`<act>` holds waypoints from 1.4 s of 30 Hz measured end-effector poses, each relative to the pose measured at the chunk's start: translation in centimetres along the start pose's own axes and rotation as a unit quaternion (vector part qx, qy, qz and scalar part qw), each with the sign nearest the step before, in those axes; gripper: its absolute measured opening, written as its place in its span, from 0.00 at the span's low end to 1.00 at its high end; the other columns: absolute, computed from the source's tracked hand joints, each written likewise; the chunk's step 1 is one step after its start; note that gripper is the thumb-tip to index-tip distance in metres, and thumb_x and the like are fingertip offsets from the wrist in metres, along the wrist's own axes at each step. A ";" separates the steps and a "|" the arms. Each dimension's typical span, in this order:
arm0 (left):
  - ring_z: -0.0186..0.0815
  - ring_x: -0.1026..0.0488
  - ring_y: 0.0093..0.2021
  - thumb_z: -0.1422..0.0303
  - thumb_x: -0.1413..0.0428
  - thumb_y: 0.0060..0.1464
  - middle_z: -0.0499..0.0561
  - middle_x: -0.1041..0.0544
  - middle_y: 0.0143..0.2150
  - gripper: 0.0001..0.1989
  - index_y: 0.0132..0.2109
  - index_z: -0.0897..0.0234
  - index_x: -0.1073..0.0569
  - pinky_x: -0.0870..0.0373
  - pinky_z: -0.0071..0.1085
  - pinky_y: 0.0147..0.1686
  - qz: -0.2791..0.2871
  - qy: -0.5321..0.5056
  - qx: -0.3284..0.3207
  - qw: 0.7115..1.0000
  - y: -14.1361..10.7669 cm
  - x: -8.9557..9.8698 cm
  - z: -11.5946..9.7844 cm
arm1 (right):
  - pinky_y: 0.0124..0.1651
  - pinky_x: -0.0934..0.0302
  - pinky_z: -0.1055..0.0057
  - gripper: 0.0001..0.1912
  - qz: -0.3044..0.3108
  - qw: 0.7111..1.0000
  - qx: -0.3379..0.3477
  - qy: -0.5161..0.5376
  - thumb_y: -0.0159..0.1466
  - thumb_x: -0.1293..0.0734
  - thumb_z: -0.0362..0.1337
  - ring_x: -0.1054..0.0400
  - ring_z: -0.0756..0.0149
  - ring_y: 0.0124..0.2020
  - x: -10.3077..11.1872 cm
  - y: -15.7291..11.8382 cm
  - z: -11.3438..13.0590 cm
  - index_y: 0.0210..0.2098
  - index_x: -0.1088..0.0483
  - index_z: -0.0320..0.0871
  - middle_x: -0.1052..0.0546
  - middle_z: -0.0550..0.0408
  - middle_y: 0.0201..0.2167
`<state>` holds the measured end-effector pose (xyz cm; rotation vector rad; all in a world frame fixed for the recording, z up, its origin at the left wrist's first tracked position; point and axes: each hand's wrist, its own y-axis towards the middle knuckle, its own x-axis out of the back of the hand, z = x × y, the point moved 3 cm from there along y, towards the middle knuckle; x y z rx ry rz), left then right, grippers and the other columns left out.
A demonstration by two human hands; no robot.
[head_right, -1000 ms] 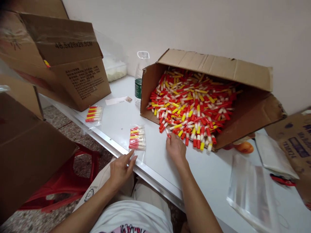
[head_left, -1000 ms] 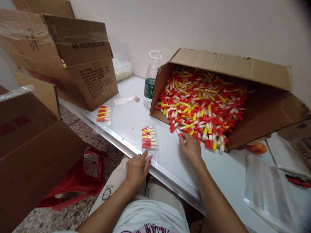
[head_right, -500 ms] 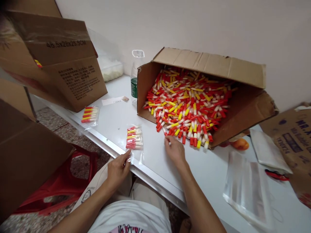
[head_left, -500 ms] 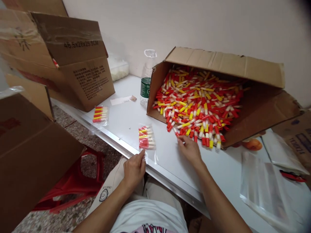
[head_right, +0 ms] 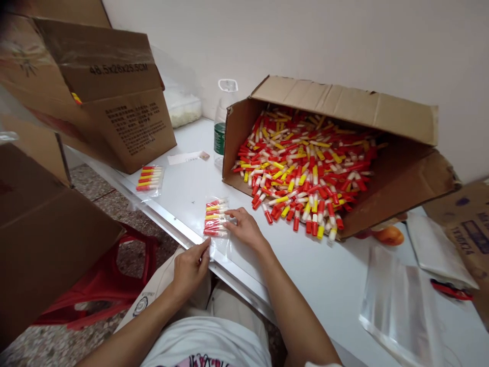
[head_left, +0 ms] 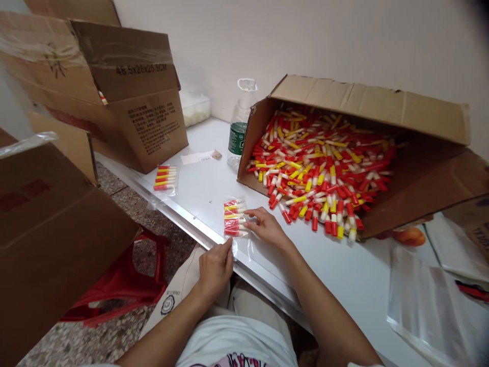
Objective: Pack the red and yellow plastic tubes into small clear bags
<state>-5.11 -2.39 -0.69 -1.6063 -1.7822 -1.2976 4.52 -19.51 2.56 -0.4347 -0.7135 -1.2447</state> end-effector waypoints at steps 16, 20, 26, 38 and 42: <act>0.37 0.24 0.34 0.72 0.54 0.59 0.54 0.21 0.37 0.17 0.51 0.66 0.28 0.30 0.30 0.33 0.001 -0.038 -0.002 0.999 0.0 -0.5 0.3 | 0.40 0.41 0.69 0.22 0.069 0.997 0.000 -0.025 0.56 0.32 0.49 0.36 0.68 0.34 -0.2 -0.8 -0.6 0.49 0.29 0.50 0.33 0.56 0.36; 0.37 0.24 0.35 0.71 0.55 0.58 0.55 0.21 0.38 0.17 0.51 0.66 0.28 0.31 0.31 0.34 0.010 -0.060 0.017 0.998 -0.1 -0.6 0.3 | 0.39 0.42 0.70 0.22 0.075 0.997 -0.005 -0.030 0.56 0.31 0.49 0.37 0.69 0.33 -0.1 -0.7 -0.5 0.49 0.29 0.50 0.33 0.57 0.36; 0.32 0.28 0.24 0.68 0.52 0.54 0.49 0.22 0.33 0.25 0.59 0.65 0.38 0.34 0.28 0.29 0.065 -0.178 0.110 0.976 -0.5 1.1 0.4 | 0.38 0.43 0.71 0.23 0.079 0.996 0.000 -0.030 0.56 0.31 0.49 0.37 0.68 0.33 0.0 -0.6 -0.3 0.49 0.29 0.51 0.32 0.57 0.35; 0.32 0.34 0.15 0.48 0.44 0.46 0.43 0.34 0.14 0.22 0.25 0.62 0.38 0.42 0.25 0.18 0.038 -0.366 0.342 0.864 1.4 -1.0 2.2 | 0.39 0.42 0.69 0.22 0.076 0.997 0.005 -0.031 0.56 0.31 0.49 0.36 0.67 0.34 0.0 -0.6 -0.4 0.49 0.29 0.50 0.32 0.56 0.34; 0.32 0.34 0.16 0.49 0.43 0.45 0.43 0.33 0.15 0.21 0.26 0.63 0.36 0.41 0.25 0.19 0.040 -0.356 0.333 0.872 1.1 -0.8 2.0 | 0.39 0.42 0.69 0.22 0.075 0.997 0.006 -0.032 0.55 0.31 0.48 0.36 0.66 0.34 0.0 -0.6 -0.3 0.48 0.29 0.50 0.32 0.56 0.34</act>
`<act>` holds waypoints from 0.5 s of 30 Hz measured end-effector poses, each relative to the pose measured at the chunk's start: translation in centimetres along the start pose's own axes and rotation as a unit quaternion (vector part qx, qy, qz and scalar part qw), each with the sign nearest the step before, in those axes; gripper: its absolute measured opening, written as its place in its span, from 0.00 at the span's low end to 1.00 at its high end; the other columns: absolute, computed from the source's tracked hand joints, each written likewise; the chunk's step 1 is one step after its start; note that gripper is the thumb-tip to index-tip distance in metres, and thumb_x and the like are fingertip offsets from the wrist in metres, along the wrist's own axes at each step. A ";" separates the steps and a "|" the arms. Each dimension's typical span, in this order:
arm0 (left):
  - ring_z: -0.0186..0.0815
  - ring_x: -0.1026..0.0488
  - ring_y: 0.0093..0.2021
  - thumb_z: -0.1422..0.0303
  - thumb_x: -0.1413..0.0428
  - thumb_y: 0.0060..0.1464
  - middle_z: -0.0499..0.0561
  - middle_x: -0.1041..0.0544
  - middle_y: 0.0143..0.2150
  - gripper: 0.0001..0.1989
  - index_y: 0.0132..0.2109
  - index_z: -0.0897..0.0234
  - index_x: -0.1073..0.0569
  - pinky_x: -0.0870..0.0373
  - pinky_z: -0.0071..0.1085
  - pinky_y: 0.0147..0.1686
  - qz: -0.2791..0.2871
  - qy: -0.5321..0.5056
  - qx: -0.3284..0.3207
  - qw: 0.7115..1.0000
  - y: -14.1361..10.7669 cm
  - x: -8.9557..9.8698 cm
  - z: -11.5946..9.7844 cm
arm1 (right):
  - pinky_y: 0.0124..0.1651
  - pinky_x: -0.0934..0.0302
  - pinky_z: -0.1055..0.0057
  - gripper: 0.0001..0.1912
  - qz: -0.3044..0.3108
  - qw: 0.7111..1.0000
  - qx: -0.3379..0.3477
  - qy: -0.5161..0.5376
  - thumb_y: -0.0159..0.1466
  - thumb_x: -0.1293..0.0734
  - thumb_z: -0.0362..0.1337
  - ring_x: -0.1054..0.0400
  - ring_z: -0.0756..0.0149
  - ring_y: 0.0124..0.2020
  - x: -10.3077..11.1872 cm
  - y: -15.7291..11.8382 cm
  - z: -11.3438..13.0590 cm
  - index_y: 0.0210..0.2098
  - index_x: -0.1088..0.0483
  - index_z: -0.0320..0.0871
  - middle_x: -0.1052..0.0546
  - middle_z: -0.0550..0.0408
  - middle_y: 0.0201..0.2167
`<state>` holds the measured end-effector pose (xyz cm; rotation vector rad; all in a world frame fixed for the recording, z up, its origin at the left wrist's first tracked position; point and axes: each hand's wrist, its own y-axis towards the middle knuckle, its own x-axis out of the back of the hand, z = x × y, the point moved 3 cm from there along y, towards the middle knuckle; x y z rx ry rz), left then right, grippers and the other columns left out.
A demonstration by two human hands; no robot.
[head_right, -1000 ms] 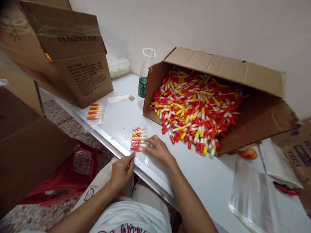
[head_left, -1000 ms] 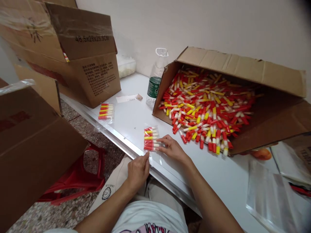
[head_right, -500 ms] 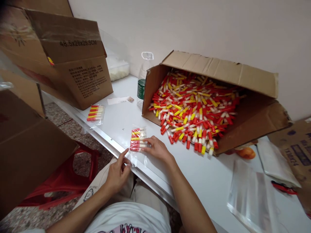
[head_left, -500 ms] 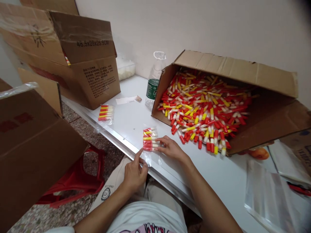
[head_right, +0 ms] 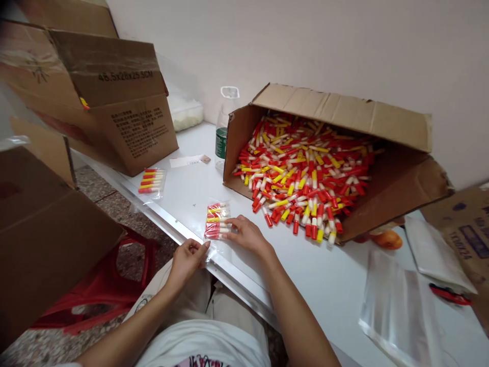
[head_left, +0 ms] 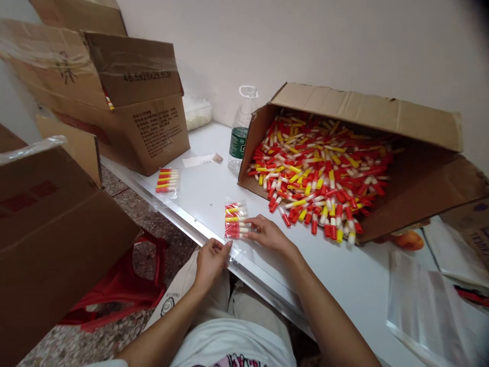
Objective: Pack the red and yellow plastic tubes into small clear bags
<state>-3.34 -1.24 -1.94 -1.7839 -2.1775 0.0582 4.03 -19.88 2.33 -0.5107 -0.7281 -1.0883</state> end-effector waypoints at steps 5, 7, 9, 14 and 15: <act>0.32 0.33 0.18 0.52 0.44 0.47 0.45 0.32 0.16 0.18 0.25 0.63 0.33 0.41 0.26 0.21 -0.006 0.040 -0.015 0.999 -0.1 0.1 0.0 | 0.39 0.42 0.69 0.24 0.004 1.000 -0.009 -0.007 0.55 0.31 0.49 0.36 0.66 0.34 0.0 0.1 0.0 0.49 0.29 0.51 0.31 0.56 0.34; 0.32 0.33 0.18 0.52 0.45 0.47 0.45 0.31 0.17 0.18 0.25 0.63 0.33 0.40 0.26 0.22 -0.002 0.048 -0.014 0.999 -0.1 0.0 0.1 | 0.39 0.42 0.69 0.24 0.005 1.000 -0.017 -0.007 0.55 0.31 0.49 0.36 0.66 0.34 0.0 0.0 -0.1 0.50 0.29 0.51 0.31 0.56 0.34; 0.33 0.32 0.20 0.52 0.46 0.48 0.46 0.30 0.19 0.18 0.27 0.64 0.32 0.39 0.26 0.23 0.000 0.056 -0.020 0.998 -0.2 0.1 0.1 | 0.39 0.42 0.69 0.24 0.006 1.000 -0.020 -0.006 0.55 0.31 0.49 0.36 0.66 0.34 0.0 0.0 0.0 0.50 0.29 0.50 0.30 0.55 0.35; 0.36 0.28 0.26 0.53 0.46 0.50 0.48 0.25 0.29 0.25 0.50 0.64 0.34 0.35 0.30 0.29 0.029 0.118 -0.093 0.988 -1.8 0.8 -0.7 | 0.39 0.42 0.68 0.24 0.010 1.000 -0.012 0.002 0.56 0.32 0.50 0.36 0.66 0.34 0.0 0.0 0.0 0.50 0.29 0.51 0.30 0.55 0.35; 0.35 0.28 0.26 0.53 0.46 0.51 0.48 0.24 0.32 0.28 0.55 0.63 0.37 0.35 0.30 0.29 0.045 0.142 -0.110 0.983 -2.1 1.0 -0.8 | 0.39 0.42 0.68 0.24 0.010 1.000 -0.012 0.005 0.56 0.32 0.50 0.36 0.66 0.34 0.0 0.0 0.0 0.50 0.29 0.51 0.29 0.55 0.35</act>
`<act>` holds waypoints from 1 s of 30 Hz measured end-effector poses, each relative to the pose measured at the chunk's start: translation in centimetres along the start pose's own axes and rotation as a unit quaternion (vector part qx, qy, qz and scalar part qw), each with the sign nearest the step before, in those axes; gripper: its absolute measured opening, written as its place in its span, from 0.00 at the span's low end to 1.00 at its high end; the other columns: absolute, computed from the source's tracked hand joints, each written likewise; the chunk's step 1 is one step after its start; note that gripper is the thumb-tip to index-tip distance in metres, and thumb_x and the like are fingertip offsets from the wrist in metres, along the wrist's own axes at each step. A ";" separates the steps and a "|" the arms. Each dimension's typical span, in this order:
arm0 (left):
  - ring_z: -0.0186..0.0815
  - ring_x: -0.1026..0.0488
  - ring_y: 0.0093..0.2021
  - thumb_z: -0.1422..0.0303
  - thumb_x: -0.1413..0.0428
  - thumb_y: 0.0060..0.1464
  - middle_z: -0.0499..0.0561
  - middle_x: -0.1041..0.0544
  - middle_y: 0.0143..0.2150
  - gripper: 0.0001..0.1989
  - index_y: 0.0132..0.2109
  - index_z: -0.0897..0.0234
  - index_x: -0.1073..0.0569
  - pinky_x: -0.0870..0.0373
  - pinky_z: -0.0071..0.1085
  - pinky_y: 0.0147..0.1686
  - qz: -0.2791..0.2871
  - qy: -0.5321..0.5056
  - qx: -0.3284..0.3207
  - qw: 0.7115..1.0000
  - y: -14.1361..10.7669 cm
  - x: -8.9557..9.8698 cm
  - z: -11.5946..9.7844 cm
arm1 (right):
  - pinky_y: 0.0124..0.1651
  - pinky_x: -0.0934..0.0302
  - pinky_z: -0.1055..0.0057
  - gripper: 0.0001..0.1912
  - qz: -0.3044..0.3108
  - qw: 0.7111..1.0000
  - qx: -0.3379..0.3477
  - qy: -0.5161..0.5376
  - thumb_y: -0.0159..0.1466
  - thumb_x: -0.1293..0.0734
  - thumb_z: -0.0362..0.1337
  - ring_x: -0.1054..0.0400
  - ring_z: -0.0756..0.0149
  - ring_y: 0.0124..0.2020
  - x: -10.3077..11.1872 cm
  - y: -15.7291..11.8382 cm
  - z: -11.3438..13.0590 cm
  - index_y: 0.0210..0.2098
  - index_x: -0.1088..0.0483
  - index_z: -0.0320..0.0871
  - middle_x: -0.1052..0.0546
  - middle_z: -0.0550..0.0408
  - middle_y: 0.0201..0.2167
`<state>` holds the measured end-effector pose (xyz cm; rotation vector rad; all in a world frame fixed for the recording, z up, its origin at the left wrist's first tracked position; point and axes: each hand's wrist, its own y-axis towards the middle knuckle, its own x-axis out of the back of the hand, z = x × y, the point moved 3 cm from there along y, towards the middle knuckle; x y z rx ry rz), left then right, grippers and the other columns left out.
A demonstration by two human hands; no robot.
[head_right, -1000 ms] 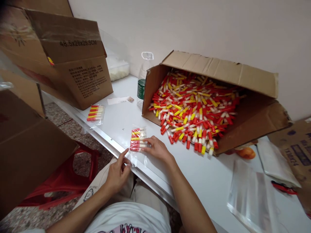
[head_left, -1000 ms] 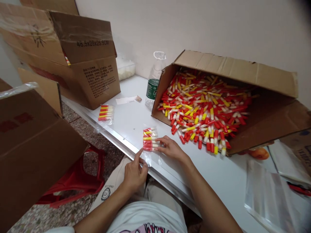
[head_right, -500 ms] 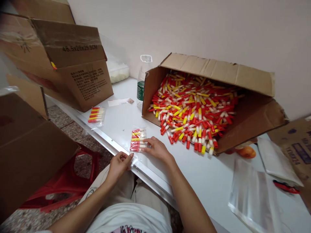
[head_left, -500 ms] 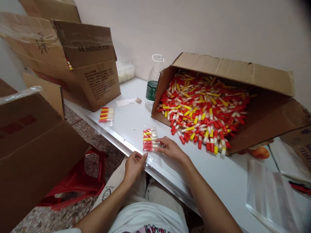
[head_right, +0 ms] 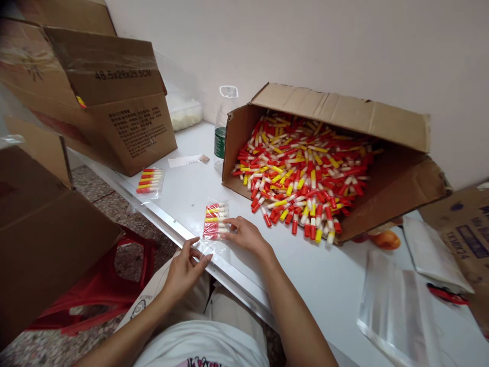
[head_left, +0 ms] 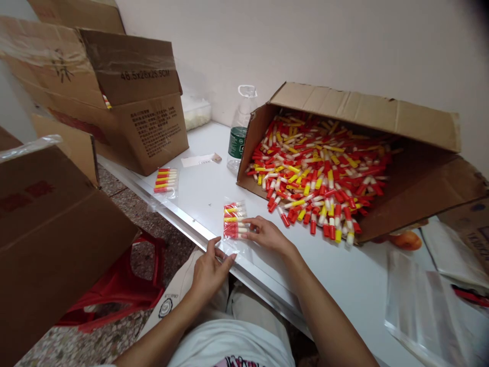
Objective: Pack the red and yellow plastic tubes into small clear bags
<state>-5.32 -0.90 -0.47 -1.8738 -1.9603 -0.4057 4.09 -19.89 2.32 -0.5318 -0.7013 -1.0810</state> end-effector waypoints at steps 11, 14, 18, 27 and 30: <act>0.32 0.28 0.29 0.69 0.54 0.57 0.51 0.25 0.41 0.21 0.57 0.61 0.35 0.34 0.29 0.32 0.004 0.191 -0.154 0.970 -1.2 -0.2 -0.4 | 0.38 0.42 0.68 0.24 0.004 1.000 -0.004 0.012 0.55 0.31 0.49 0.35 0.66 0.34 -0.1 0.1 -0.1 0.50 0.29 0.49 0.29 0.55 0.34; 0.34 0.27 0.31 0.70 0.54 0.56 0.51 0.25 0.41 0.21 0.57 0.61 0.35 0.35 0.29 0.31 -0.004 0.238 -0.152 0.959 -1.3 -0.3 -0.6 | 0.38 0.42 0.68 0.24 0.001 1.000 -0.004 0.013 0.55 0.31 0.49 0.35 0.66 0.33 0.0 0.1 0.0 0.50 0.28 0.48 0.29 0.54 0.34; 0.35 0.27 0.32 0.71 0.54 0.55 0.51 0.25 0.40 0.22 0.57 0.61 0.35 0.37 0.29 0.29 -0.002 0.276 -0.137 0.951 -1.3 -0.4 -0.8 | 0.37 0.42 0.68 0.24 0.000 1.000 -0.007 0.014 0.55 0.31 0.49 0.35 0.66 0.33 0.1 0.0 0.2 0.50 0.28 0.50 0.29 0.54 0.34; 0.37 0.27 0.33 0.66 0.56 0.60 0.53 0.23 0.38 0.18 0.54 0.62 0.31 0.37 0.30 0.31 -0.028 0.300 -0.138 0.944 -1.4 -0.9 -1.6 | 0.38 0.41 0.68 0.24 0.002 1.000 -0.007 0.012 0.55 0.31 0.48 0.35 0.65 0.34 0.0 0.0 0.1 0.50 0.29 0.49 0.29 0.55 0.34; 0.38 0.26 0.33 0.69 0.54 0.56 0.53 0.23 0.39 0.20 0.56 0.62 0.33 0.37 0.30 0.30 -0.010 0.302 -0.138 0.943 -1.5 -0.9 -1.3 | 0.38 0.41 0.69 0.24 0.006 1.000 -0.009 0.006 0.55 0.32 0.48 0.35 0.66 0.34 0.0 0.2 0.1 0.50 0.29 0.49 0.29 0.55 0.34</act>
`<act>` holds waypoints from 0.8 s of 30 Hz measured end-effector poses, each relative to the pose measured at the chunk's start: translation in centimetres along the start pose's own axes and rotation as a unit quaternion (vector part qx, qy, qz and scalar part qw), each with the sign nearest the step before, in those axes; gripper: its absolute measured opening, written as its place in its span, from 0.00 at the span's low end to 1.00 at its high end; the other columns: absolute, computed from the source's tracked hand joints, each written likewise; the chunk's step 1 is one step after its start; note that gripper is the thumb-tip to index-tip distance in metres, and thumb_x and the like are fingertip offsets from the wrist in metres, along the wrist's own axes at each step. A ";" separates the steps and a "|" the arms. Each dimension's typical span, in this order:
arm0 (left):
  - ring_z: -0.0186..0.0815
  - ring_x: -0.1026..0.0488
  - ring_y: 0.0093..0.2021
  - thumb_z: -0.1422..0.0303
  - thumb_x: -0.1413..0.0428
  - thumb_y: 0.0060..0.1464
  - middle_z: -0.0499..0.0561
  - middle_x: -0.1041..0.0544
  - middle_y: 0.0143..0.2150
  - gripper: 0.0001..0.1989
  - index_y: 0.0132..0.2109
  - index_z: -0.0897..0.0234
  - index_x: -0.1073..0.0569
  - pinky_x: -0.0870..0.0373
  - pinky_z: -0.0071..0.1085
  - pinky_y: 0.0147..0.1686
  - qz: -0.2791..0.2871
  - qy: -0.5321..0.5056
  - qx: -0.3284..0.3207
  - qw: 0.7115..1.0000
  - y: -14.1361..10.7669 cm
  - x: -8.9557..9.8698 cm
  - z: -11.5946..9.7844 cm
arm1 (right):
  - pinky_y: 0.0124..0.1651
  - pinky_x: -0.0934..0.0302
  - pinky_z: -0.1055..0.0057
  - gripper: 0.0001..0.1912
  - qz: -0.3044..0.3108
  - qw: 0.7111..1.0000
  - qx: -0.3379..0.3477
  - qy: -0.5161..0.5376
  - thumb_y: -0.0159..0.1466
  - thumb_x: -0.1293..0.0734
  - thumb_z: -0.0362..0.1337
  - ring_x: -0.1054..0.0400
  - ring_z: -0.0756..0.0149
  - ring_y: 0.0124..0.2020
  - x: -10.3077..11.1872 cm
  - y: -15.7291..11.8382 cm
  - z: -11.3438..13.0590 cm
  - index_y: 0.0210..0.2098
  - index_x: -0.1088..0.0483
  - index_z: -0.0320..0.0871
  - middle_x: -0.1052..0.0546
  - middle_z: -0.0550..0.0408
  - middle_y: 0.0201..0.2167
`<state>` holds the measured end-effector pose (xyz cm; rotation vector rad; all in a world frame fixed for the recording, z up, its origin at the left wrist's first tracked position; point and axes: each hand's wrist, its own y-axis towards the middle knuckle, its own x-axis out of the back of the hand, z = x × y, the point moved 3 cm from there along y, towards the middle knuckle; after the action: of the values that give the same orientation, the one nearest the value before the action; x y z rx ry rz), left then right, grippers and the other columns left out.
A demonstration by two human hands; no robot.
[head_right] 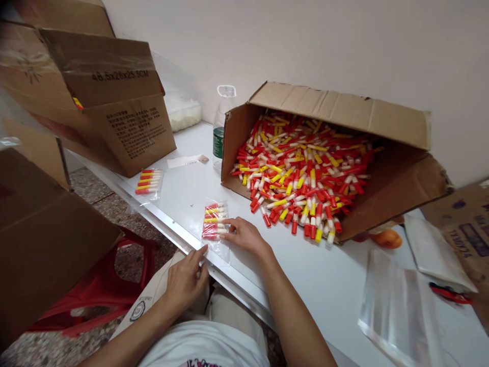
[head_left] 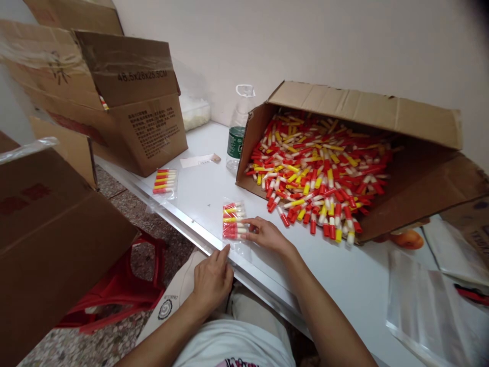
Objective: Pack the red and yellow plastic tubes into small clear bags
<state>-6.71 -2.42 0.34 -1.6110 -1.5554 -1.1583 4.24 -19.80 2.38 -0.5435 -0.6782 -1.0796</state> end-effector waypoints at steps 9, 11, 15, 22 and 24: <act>0.34 0.27 0.28 0.63 0.55 0.60 0.53 0.21 0.35 0.18 0.50 0.64 0.27 0.34 0.29 0.30 -0.067 -0.226 0.055 0.970 0.4 1.5 0.4 | 0.33 0.41 0.69 0.24 -0.132 0.980 -0.139 0.061 0.61 0.41 0.56 0.33 0.66 0.26 -1.1 -4.8 0.6 0.42 0.31 0.43 0.26 0.54 0.27; 0.34 0.27 0.28 0.61 0.54 0.59 0.51 0.22 0.32 0.17 0.48 0.64 0.26 0.34 0.28 0.29 -0.070 -0.307 0.078 0.946 0.2 2.1 0.0 | 0.26 0.44 0.71 0.28 -0.094 0.961 -0.198 0.166 0.60 0.44 0.60 0.35 0.69 0.19 -2.4 -6.3 1.0 0.34 0.30 0.42 0.26 0.54 0.23; 0.34 0.27 0.29 0.58 0.50 0.56 0.51 0.23 0.32 0.16 0.46 0.63 0.27 0.33 0.28 0.30 -0.031 -0.432 0.082 0.898 -0.4 2.5 -1.0 | 0.18 0.56 0.75 0.30 -0.030 0.908 -0.215 0.360 0.55 0.40 0.64 0.47 0.75 0.12 -5.0 -7.1 2.4 0.25 0.32 0.41 0.34 0.61 0.13; 0.26 0.38 0.15 0.47 0.41 0.41 0.46 0.31 0.20 0.25 0.29 0.68 0.32 0.44 0.22 0.15 0.096 -0.654 0.315 0.681 0.7 -0.2 0.5 | 0.18 0.59 0.75 0.26 -0.009 0.895 -0.177 0.410 0.52 0.35 0.61 0.50 0.77 0.14 -6.2 -7.1 3.5 0.21 0.35 0.42 0.37 0.63 0.14; 0.23 0.44 0.14 0.49 0.39 0.39 0.44 0.36 0.14 0.25 0.22 0.68 0.35 0.48 0.21 0.14 0.101 -0.684 0.275 0.668 1.5 -0.2 0.4 | 0.18 0.60 0.74 0.28 -0.012 0.891 -0.199 0.408 0.53 0.38 0.63 0.52 0.76 0.13 -6.2 -7.2 3.8 0.21 0.36 0.42 0.39 0.63 0.13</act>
<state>-5.19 -2.36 0.23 -2.1206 -2.0558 0.9849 -5.17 -16.06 0.94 -0.3690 0.2859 -1.3437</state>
